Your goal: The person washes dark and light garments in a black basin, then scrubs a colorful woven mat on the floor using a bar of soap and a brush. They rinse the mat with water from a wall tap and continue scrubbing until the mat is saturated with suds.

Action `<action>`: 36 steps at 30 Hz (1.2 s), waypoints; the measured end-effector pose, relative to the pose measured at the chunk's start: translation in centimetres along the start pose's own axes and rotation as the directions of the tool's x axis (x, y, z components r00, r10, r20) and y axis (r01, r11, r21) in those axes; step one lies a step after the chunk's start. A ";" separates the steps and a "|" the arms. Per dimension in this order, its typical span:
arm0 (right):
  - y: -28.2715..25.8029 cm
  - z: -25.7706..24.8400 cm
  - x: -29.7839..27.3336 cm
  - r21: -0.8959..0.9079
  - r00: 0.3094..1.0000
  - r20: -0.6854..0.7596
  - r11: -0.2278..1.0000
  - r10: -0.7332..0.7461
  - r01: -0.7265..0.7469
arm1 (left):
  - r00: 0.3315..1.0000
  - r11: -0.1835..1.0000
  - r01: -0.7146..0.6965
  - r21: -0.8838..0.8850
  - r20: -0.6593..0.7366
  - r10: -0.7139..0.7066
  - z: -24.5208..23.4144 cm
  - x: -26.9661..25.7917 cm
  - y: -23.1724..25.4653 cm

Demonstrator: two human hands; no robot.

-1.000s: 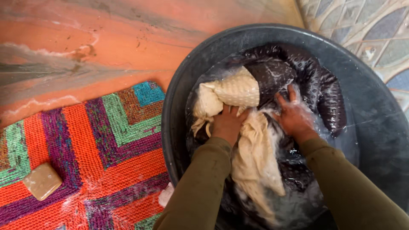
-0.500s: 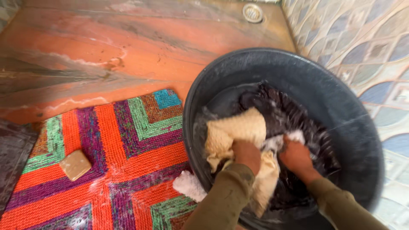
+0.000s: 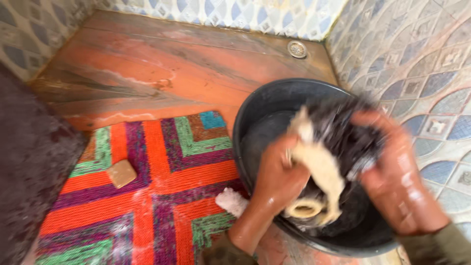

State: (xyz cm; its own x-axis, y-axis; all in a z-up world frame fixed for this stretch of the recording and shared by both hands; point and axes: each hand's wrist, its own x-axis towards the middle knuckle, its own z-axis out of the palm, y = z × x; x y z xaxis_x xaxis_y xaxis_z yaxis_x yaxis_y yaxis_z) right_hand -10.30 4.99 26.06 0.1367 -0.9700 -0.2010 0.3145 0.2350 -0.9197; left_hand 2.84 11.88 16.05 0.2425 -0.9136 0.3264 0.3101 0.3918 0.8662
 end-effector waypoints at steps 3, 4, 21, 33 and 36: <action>-3.8 5.3 -3.9 0.118 0.944 0.172 0.958 -0.280 0.262 | 0.984 0.984 -0.179 -0.025 0.003 0.179 -1.7 0.6 6.9; -4.6 6.8 -4.9 0.190 0.880 0.312 0.931 -0.358 0.312 | 0.975 0.976 -0.220 -0.009 0.037 0.220 -3.0 0.4 9.2; 10.7 -16.6 11.8 -0.984 0.955 -0.178 0.070 -0.236 -0.166 | 0.971 0.297 0.232 0.926 -0.236 -0.023 -19.3 -8.7 -4.4; 12.2 -24.6 14.0 -0.935 0.918 -0.322 0.229 -0.231 -0.271 | 0.854 -0.145 0.187 0.972 -0.233 -0.465 -21.2 -5.6 -10.7; 12.6 -23.8 13.5 -0.924 0.924 -0.300 0.313 -0.236 -0.220 | 0.879 -0.264 0.251 0.931 -0.334 -0.342 -25.6 -4.2 -12.0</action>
State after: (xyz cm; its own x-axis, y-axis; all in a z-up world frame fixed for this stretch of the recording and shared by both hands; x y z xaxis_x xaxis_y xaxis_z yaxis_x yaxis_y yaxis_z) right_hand -26.84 -6.63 3.77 -0.2297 -0.9708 -0.0695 -0.7996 0.2290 -0.5552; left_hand 21.62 13.85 -5.36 0.4140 -0.9001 -0.1354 -0.8769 -0.4343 0.2060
